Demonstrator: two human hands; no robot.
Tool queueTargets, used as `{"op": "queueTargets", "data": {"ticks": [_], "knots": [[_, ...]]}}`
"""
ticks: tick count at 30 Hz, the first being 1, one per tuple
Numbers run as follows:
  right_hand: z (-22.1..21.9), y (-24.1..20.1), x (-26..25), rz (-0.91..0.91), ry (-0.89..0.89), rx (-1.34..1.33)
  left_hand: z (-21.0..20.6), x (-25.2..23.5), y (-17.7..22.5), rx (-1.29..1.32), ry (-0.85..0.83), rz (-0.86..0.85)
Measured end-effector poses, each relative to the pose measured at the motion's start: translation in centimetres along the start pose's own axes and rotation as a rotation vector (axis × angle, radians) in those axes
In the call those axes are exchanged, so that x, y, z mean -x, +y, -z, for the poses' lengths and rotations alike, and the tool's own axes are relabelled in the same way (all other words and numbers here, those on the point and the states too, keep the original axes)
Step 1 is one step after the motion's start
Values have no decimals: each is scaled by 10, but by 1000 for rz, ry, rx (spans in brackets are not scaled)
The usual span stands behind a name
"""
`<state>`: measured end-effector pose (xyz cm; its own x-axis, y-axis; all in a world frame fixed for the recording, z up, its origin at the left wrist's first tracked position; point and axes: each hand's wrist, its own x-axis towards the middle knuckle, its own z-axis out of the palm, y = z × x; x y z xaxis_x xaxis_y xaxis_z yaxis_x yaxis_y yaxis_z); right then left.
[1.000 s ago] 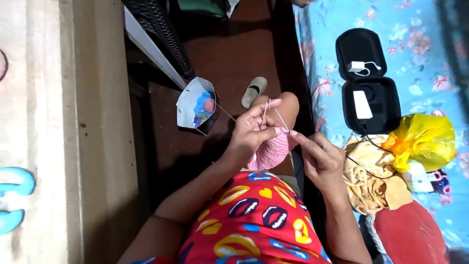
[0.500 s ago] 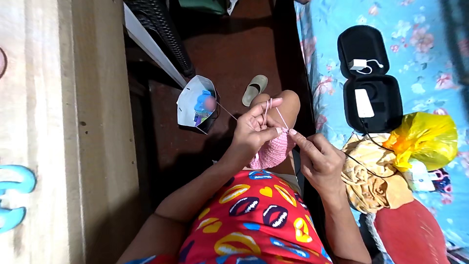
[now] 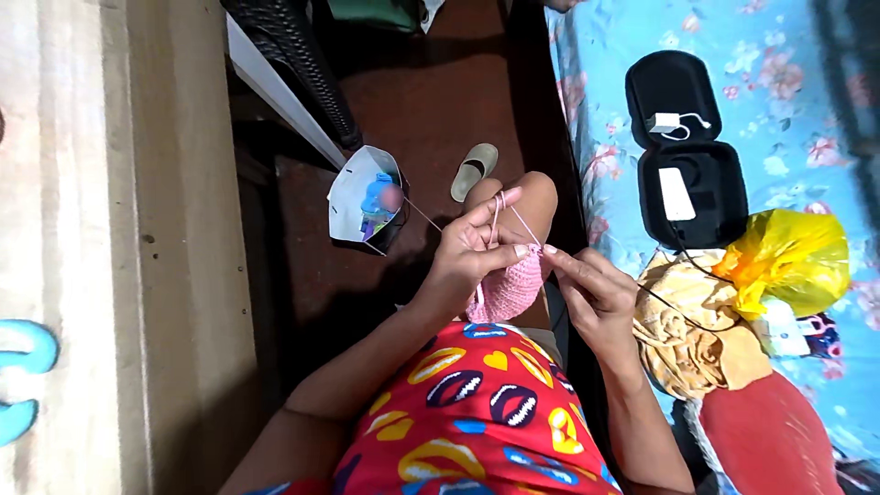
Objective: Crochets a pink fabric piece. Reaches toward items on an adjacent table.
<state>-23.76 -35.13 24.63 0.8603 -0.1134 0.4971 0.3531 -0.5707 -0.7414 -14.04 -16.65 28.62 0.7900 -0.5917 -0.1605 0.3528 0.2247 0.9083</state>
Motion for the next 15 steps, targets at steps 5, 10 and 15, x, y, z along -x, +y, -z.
{"op": "queueTargets", "data": {"ticks": [5, 10, 15], "knots": [[3, 2, 1, 13, -23, -16, -2, 0, 1, -6, 12, 8], [3, 3, 2, 58, -34, 46, -4, 0, 1, 18, 39, 54], [0, -1, 1, 49, -11, 59, -5, 4, -6, -93, 24, -78]]}}
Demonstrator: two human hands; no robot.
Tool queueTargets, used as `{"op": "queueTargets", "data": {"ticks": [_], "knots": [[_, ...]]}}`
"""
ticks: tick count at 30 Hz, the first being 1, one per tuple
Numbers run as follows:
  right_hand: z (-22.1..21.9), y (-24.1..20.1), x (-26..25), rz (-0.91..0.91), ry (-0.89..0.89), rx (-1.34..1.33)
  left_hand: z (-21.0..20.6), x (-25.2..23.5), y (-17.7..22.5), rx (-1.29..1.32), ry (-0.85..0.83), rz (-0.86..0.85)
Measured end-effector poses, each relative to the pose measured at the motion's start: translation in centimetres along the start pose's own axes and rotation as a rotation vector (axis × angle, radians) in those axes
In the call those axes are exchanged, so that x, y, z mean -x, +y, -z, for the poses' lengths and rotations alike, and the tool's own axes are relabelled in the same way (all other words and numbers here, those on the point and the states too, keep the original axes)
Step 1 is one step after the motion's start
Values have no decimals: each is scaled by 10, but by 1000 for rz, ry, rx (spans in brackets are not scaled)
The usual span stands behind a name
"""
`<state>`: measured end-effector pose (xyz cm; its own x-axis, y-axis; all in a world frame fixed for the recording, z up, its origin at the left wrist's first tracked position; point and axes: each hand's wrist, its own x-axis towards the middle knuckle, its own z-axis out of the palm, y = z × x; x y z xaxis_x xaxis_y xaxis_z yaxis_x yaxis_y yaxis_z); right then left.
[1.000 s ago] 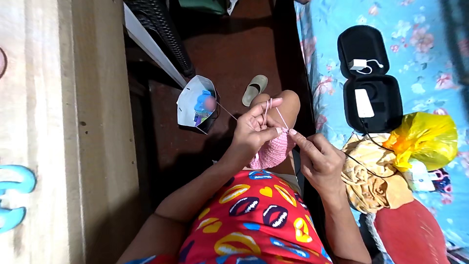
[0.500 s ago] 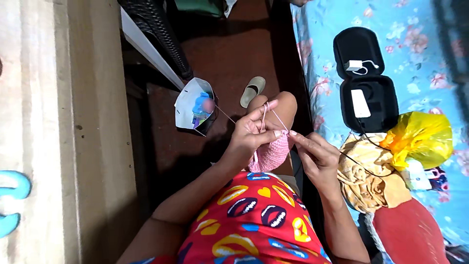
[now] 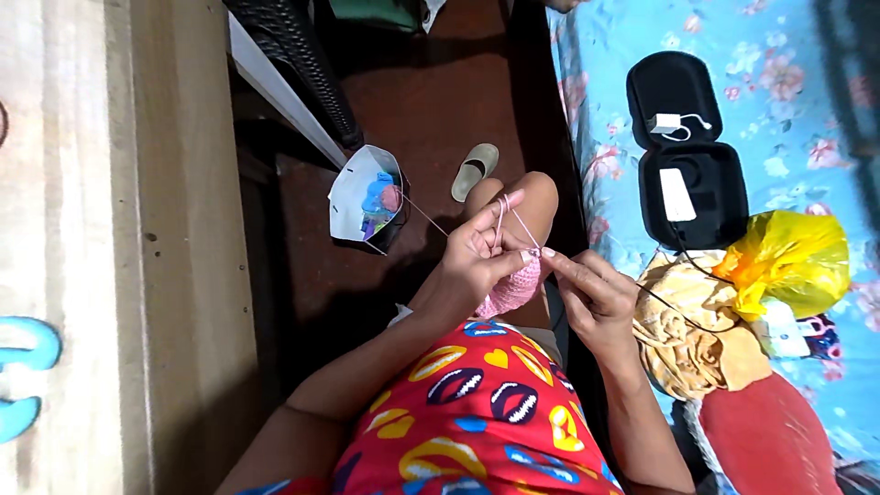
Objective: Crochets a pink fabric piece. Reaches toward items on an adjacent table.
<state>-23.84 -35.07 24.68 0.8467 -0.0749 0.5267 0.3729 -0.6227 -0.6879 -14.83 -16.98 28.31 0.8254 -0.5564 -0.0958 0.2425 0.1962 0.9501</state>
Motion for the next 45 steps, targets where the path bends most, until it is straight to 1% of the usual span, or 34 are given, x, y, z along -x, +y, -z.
{"op": "queueTargets", "data": {"ticks": [2, 5, 7, 8, 9, 10, 11, 12, 13, 14, 15, 17, 18, 20, 22, 24, 29, 31, 33, 36, 38, 40, 42, 45], "knots": [[-2, -4, 0, -25, 19, 14, -8, 4, -5, -148, 60, -173], [-5, -18, -1, -71, 39, 96, -15, 8, -26, -483, 146, -529], [-7, -32, -4, -172, 42, 73, -14, 7, -40, -591, 175, -724], [-7, -39, -6, -264, 30, -5, -14, 6, -45, -611, 179, -800], [-6, -45, -9, -383, 11, -146, -13, 5, -49, -610, 178, -856], [-5, -49, -14, -508, 9, -344, -13, 4, -51, -590, 176, -878], [-4, -51, -18, -616, 34, -551, -15, 4, -51, -536, 177, -859], [-5, -50, -21, -677, 57, -708, -17, 5, -48, -446, 175, -801], [-6, -48, -21, -671, 71, -754, -19, 7, -43, -336, 168, -701], [-8, -46, -20, -598, 83, -701, -20, 8, -35, -209, 158, -580], [-10, -43, -17, -486, 90, -586, -20, 8, -27, -90, 142, -458], [-8, -34, -13, -247, 92, -285, -13, 7, -13, 46, 76, -263], [-7, -29, -11, -154, 91, -145, -9, 6, -8, 64, 36, -206], [-3, -24, -11, -14, 78, 41, 0, 3, 0, 54, -49, -159], [0, -22, -12, 57, 51, 133, 7, 1, 4, 46, -107, -134], [3, -22, -14, 87, 27, 170, 12, -2, 7, 64, -149, -101], [8, -16, -14, 119, -35, 168, 21, -5, 16, 148, -184, 48], [9, -13, -13, 94, -62, 82, 22, -5, 15, 218, -171, 111], [8, -13, -12, 5, -76, -102, 19, -4, 13, 228, -168, 109], [1, -20, -12, -222, -75, -460, 12, 0, 0, 116, -218, -40], [-4, -24, -12, -366, -62, -672, 3, 4, -4, 87, -192, -114], [-5, -25, -13, -488, -35, -834, -2, 5, -6, 93, -142, -147], [-4, -24, -12, -553, -29, -904, 2, 4, -7, 117, -138, -131], [0, -21, -11, -580, -23, -897, 16, 0, -6, 147, -176, -53]]}}
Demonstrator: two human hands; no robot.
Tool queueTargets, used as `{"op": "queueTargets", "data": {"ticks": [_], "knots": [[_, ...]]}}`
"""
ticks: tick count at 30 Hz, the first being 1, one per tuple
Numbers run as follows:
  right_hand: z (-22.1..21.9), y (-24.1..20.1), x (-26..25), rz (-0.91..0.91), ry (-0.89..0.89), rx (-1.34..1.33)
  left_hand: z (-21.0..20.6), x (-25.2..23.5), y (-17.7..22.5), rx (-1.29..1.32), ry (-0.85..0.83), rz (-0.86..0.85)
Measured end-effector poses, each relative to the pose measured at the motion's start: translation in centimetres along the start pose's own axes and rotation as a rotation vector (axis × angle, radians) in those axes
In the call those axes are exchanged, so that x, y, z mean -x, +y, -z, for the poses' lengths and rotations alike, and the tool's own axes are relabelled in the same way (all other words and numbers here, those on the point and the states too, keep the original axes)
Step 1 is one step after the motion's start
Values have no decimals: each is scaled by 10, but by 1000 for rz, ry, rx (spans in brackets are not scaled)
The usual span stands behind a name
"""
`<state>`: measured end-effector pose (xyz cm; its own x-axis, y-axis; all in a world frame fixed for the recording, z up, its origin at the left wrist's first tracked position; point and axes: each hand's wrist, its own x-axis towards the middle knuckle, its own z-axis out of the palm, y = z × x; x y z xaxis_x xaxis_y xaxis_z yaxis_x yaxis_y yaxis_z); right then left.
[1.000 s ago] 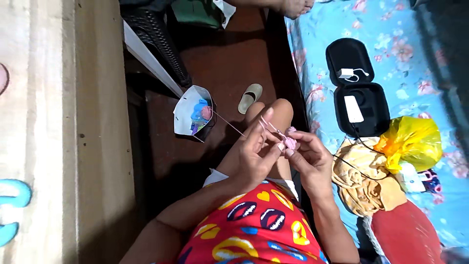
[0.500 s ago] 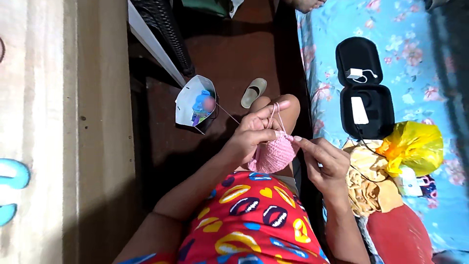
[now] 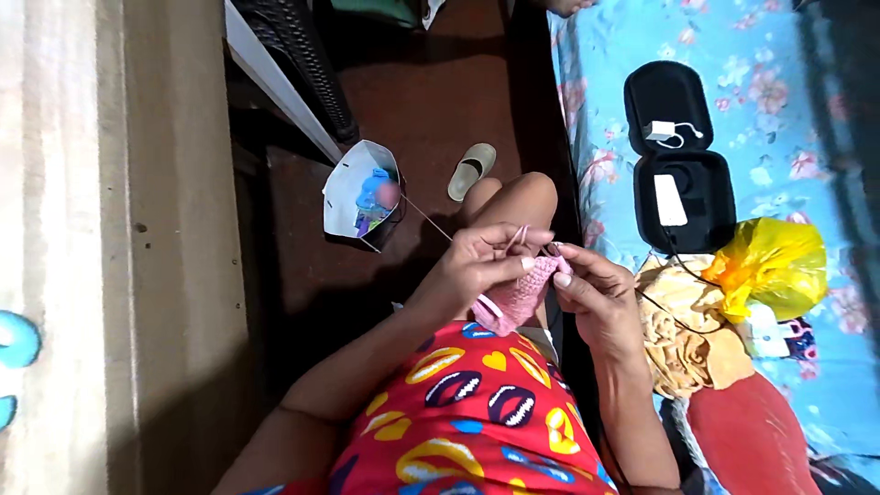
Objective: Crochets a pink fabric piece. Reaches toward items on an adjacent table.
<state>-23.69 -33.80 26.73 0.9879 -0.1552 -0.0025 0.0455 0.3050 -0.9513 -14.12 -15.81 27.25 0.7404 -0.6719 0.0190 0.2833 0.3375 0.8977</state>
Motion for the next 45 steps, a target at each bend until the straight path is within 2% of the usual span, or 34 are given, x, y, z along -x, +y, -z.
{"op": "queueTargets", "data": {"ticks": [2, 4, 7, 10, 13, 16, 20, 26, 33, 40, 45], "knots": [[3, 0, 0, -8, 1, -19, 16, -3, 3, -13, -10, 104], [4, 0, 0, -21, -1, -35, 37, -4, 9, -39, -94, 199], [3, 4, 1, -40, -22, -53, 57, -5, 7, 71, -205, 151], [1, 6, 1, -49, -12, -72, 41, -2, 5, 162, -136, 54], [-1, 6, 1, -57, 25, -29, 15, -2, 9, 12, -79, 14], [-4, 8, 2, -17, 68, 116, -2, -4, 8, -45, 41, 5], [-7, 10, 4, 110, 63, 388, -5, -2, 8, -146, 129, 18], [4, 15, 2, 309, 43, 735, -5, -1, 10, -165, 167, 58], [8, 14, -1, 571, 60, 1117, -7, -1, 10, -214, 211, 24], [5, 16, 1, 626, 107, 1207, -11, -1, 11, -278, 210, -11], [4, 16, -1, 659, 106, 1249, -12, -2, 13, -292, 214, 25]]}}
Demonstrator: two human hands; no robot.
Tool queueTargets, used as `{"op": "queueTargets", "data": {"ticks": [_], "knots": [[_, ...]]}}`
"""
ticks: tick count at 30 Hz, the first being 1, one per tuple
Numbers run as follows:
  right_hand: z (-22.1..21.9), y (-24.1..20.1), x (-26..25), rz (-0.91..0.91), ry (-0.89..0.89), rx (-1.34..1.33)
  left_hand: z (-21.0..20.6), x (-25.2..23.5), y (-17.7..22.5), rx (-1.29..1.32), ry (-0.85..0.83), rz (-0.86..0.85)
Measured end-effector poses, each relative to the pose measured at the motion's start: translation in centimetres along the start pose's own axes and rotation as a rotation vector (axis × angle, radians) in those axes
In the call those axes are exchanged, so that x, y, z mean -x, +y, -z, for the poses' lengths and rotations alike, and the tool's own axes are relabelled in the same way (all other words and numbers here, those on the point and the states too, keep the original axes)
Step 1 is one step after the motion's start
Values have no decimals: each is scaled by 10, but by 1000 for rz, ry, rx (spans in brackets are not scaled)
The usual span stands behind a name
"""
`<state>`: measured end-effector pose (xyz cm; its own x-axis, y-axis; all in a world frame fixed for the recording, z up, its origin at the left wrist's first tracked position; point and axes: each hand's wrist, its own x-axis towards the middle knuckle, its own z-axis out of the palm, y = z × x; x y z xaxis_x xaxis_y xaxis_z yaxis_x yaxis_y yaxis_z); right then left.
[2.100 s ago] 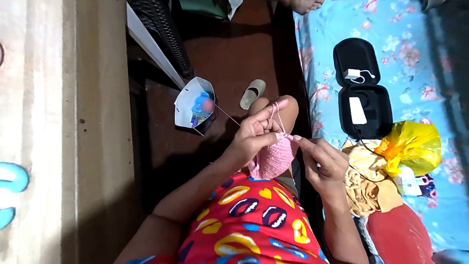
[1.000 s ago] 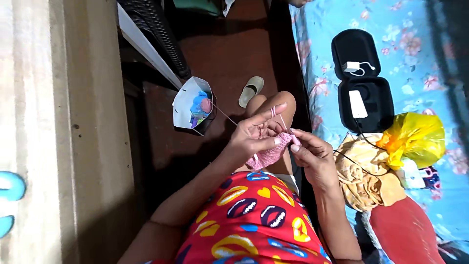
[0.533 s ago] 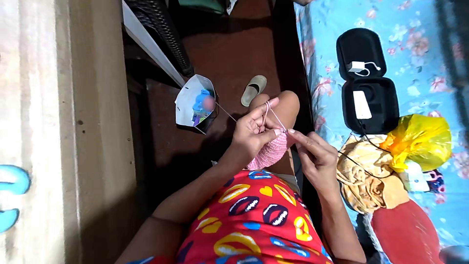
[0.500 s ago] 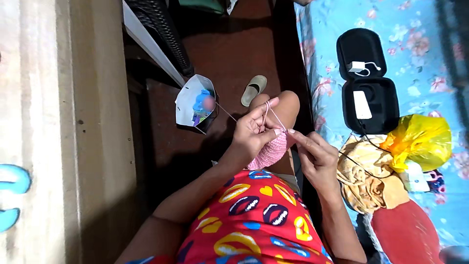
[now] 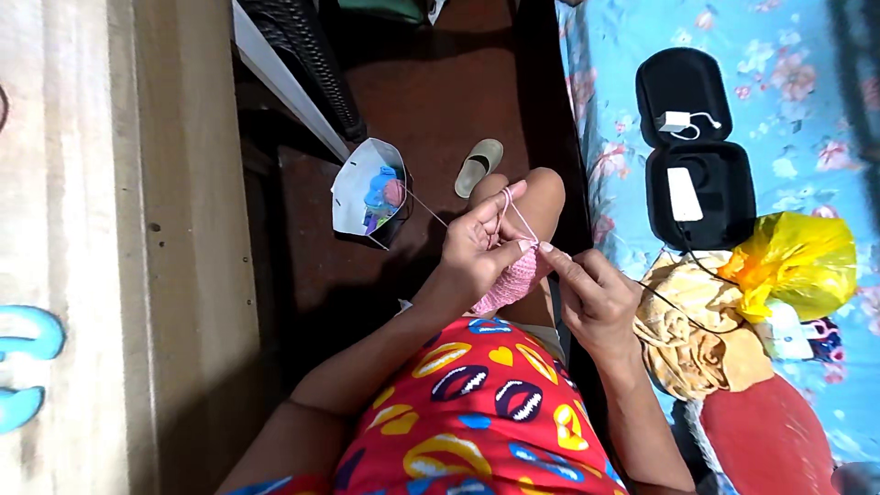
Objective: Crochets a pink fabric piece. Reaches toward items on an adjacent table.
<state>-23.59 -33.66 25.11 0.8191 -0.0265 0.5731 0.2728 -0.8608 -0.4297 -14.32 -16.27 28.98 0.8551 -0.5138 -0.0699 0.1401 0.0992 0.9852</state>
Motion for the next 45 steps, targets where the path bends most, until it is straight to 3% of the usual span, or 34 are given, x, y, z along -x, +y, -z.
{"op": "queueTargets", "data": {"ticks": [4, 12, 22, 31, 35, 38, 41, 43, 45], "knots": [[1, 1, 0, 0, 1, -3, -1, 0, -1, 4, -3, -14], [-1, 6, 4, -94, 15, -291, 1, 3, 3, 0, -49, -10], [-1, 8, 4, 5, 26, -131, -3, 5, 0, -47, -4, -20], [-2, 6, 5, -241, 0, -595, -5, 9, -2, -39, -32, -48], [-2, 0, 5, -328, 0, -667, -13, 11, -17, -306, 77, -298], [-1, -6, 3, -300, -12, -500, -16, 10, -32, -615, 132, -553], [4, -22, -2, -393, -69, -401, -17, 7, -52, -693, 170, -804], [9, -31, -10, -578, -132, -600, -18, 4, -64, -635, 182, -898], [10, -33, -18, -752, -93, -933, -22, 7, -62, -461, 179, -794]]}}
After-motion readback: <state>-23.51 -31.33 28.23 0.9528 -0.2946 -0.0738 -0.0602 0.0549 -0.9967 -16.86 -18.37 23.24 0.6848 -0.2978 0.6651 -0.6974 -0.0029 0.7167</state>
